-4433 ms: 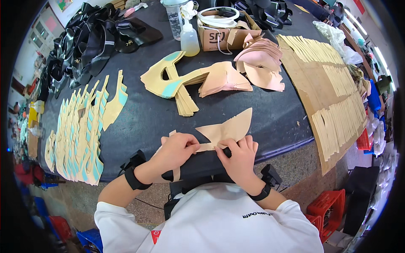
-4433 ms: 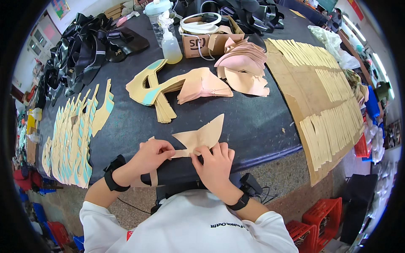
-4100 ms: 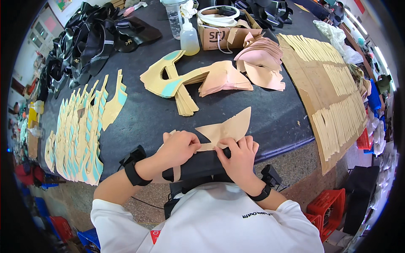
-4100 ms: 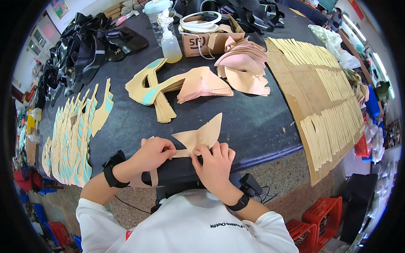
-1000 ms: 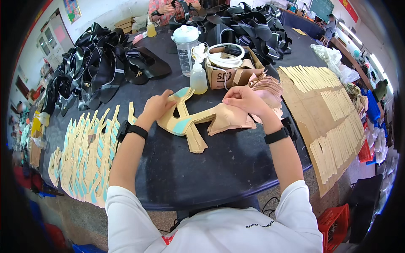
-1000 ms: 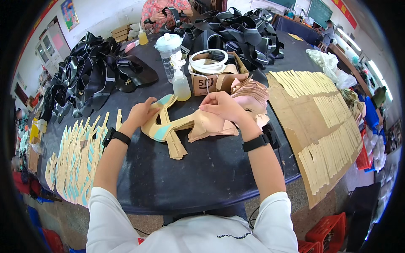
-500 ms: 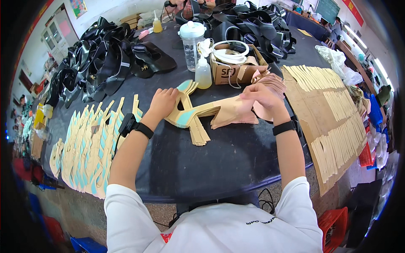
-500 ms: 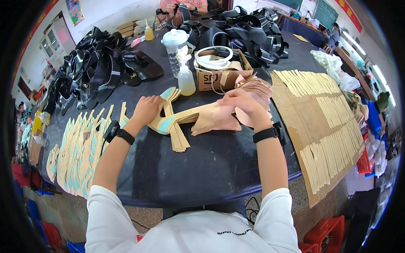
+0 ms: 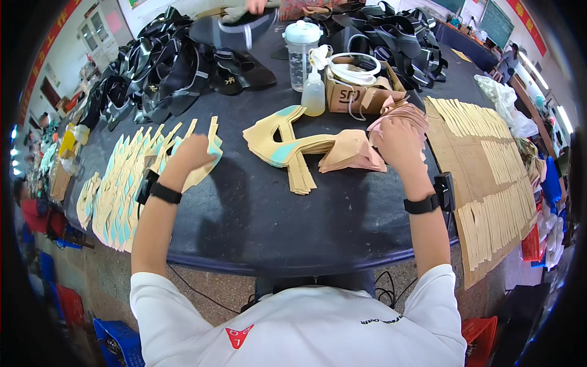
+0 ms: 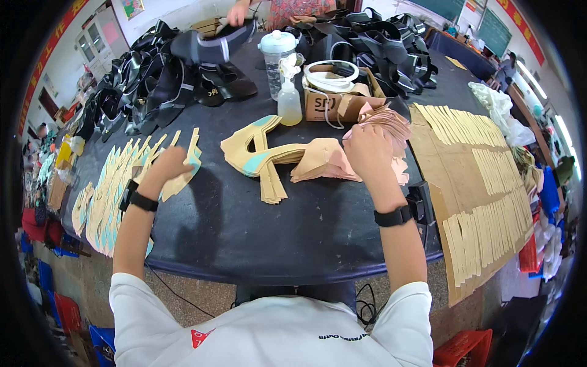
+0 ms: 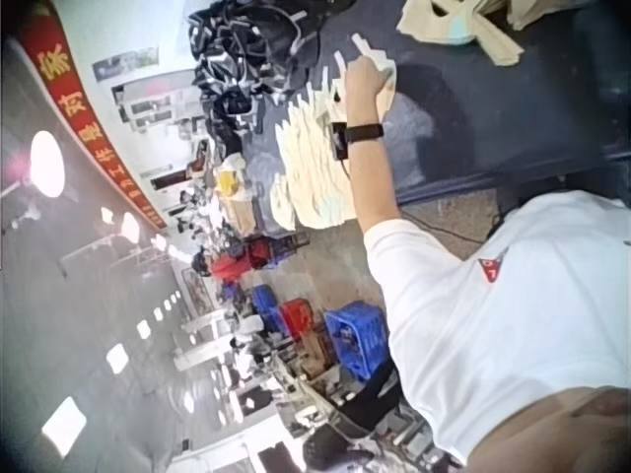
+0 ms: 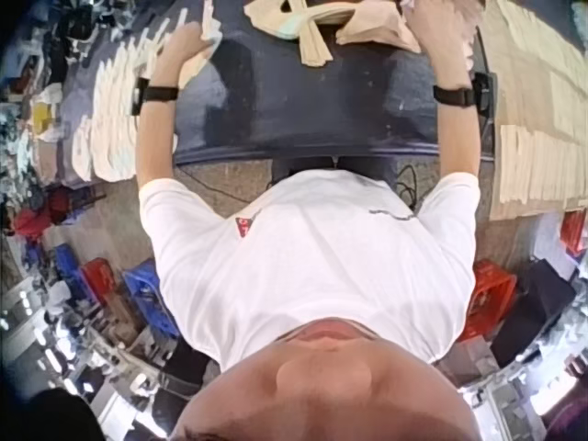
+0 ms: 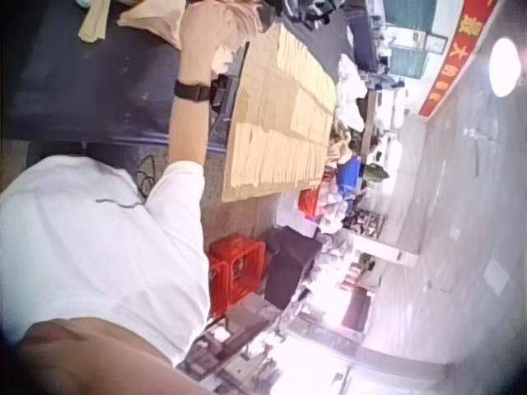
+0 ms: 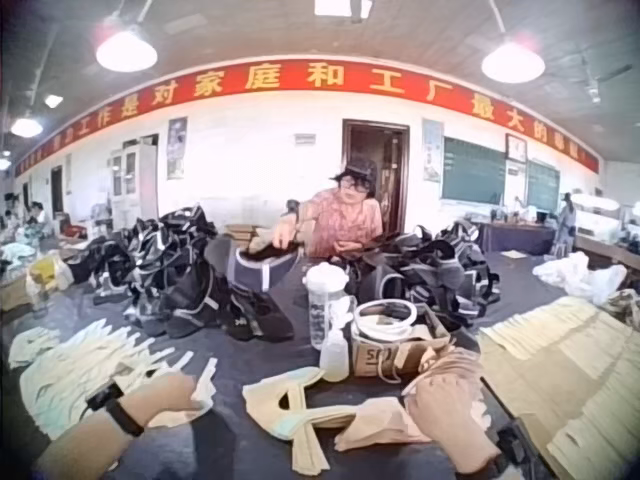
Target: Manually aligning and pressing together adhesive shoe upper components.
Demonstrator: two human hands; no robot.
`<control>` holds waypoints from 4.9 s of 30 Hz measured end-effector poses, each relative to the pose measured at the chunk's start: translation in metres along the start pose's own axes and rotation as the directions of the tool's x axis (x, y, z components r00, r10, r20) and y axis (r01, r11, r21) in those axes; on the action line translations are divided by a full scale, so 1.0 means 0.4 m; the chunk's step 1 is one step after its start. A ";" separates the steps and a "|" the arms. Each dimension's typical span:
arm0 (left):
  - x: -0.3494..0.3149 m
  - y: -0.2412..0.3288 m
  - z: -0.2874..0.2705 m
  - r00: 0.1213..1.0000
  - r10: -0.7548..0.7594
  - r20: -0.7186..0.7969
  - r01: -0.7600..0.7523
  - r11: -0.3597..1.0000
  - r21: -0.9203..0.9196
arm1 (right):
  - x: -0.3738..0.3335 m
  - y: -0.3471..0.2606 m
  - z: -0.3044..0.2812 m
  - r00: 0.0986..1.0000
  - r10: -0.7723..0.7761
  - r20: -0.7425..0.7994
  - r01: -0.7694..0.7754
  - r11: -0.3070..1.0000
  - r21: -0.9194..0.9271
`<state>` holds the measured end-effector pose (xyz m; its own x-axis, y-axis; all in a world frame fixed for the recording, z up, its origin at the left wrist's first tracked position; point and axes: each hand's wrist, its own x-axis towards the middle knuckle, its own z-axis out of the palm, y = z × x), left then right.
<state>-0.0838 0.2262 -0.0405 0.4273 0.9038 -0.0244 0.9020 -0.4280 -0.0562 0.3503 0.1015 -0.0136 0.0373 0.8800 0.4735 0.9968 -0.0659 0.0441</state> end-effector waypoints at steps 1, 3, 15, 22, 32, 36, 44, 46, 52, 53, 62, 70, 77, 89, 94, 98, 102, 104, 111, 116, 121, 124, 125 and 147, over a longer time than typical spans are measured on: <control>-0.029 0.022 0.012 0.999 -0.011 0.045 0.011 1.000 0.019 | -0.003 -0.017 -0.020 0.998 -0.054 -0.010 0.054 0.998 0.037; -0.068 0.032 0.037 0.995 -0.035 0.094 0.031 0.999 0.045 | -0.006 -0.081 -0.047 0.991 -0.129 -0.037 0.132 0.985 0.110; -0.215 0.219 -0.204 0.959 -0.274 -0.066 -0.117 -0.173 -0.978 | -0.122 -0.381 -0.074 0.458 -0.652 0.604 -0.887 -0.291 0.359; -0.357 0.431 -0.164 0.957 -0.288 -0.027 -0.141 -0.383 -0.913 | -0.196 -0.344 -0.140 0.768 -0.242 0.593 -0.514 -0.785 0.346; -0.520 0.520 0.045 0.898 -0.410 -0.162 0.255 0.783 -0.568 | -0.441 -0.096 -0.295 0.859 -0.200 0.471 -0.245 0.647 0.722; -0.535 0.482 0.076 0.853 -0.466 -0.234 0.305 0.810 -0.500 | -0.323 0.044 -0.512 0.975 0.135 0.177 -0.203 0.866 0.458; -0.483 0.423 0.151 0.898 -0.338 -0.282 0.218 0.898 -0.381 | 0.065 0.660 -0.427 0.972 0.213 -0.101 -0.200 0.972 0.126; -0.485 0.416 0.147 0.904 -0.308 -0.296 0.204 0.920 -0.334 | 0.096 0.730 -0.251 0.966 0.259 0.009 -0.258 0.959 0.119; -0.478 0.440 0.099 0.884 -0.255 -0.392 0.135 0.942 -0.307 | 0.049 0.737 0.173 0.894 0.411 0.180 -0.365 0.899 -0.242; -0.475 0.441 0.096 0.890 -0.264 -0.372 0.149 0.940 -0.308 | 0.061 0.738 0.195 0.896 0.403 0.184 -0.357 0.903 -0.239; -0.454 0.450 0.084 0.895 -0.269 -0.356 0.161 0.938 -0.306 | 0.089 0.735 0.187 0.928 0.236 -0.289 -0.320 0.901 -0.292; -0.450 0.456 0.060 0.858 -0.372 -0.353 0.219 0.888 -0.405 | 0.116 0.448 -0.183 0.948 0.289 -0.135 -0.114 0.703 0.702; -0.379 0.506 -0.126 0.938 -0.022 -0.346 -0.281 0.538 -0.794 | -0.012 0.030 -0.322 0.912 -0.237 0.335 -0.333 0.048 0.942; -0.370 0.609 -0.053 0.989 0.014 0.146 0.146 -0.013 -0.989 | -0.049 -0.321 -0.154 0.792 -0.564 0.234 -0.326 -0.065 0.943; -0.356 0.593 -0.003 0.989 -0.021 0.149 0.150 0.062 -0.987 | -0.051 -0.393 -0.145 0.745 -0.623 0.239 -0.251 0.070 0.966; -0.363 0.598 0.019 0.968 -0.200 0.153 0.147 -0.043 -0.988 | -0.090 -0.386 -0.141 0.833 -0.523 0.180 -0.069 0.225 0.972; -0.373 0.614 0.047 0.924 -0.330 0.192 0.202 -0.004 -0.979 | -0.144 -0.312 -0.167 0.815 -0.540 0.209 -0.087 0.243 0.966; -0.367 0.619 0.056 0.909 -0.365 0.201 0.234 0.048 -0.971 | -0.182 -0.274 -0.185 0.813 -0.507 0.285 -0.148 0.295 0.944; -0.356 0.636 0.045 0.874 -0.402 0.271 0.313 0.041 -0.949 | -0.306 -0.179 -0.148 0.807 -0.351 0.475 -0.360 0.344 0.867; -0.353 0.640 0.052 0.879 -0.396 0.265 0.305 0.041 -0.951 | -0.355 -0.160 -0.110 0.805 -0.277 0.525 -0.454 0.282 0.845; -0.352 0.644 0.055 0.874 -0.405 0.269 0.337 0.106 -0.936 | -0.382 -0.163 -0.086 0.823 -0.226 0.521 -0.450 0.299 0.841; -0.351 0.643 0.057 0.883 -0.390 0.261 0.321 0.095 -0.942 | -0.403 -0.168 -0.068 0.921 -0.310 0.237 -0.077 0.452 0.889; -0.350 0.643 0.060 0.882 -0.392 0.261 0.321 0.095 -0.942 | -0.403 -0.175 -0.070 0.924 -0.349 0.157 0.045 0.506 0.862; -0.352 0.612 0.055 0.862 -0.474 0.179 0.320 0.235 -0.918 | -0.379 -0.253 -0.055 0.672 -0.737 0.066 0.663 0.639 0.390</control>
<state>0.0755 -0.0055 -0.0727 -0.0707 0.9823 -0.1734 0.4049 0.1871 0.8950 0.2422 -0.0355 -0.0705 -0.7053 0.6713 0.2277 0.6892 0.7246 -0.0011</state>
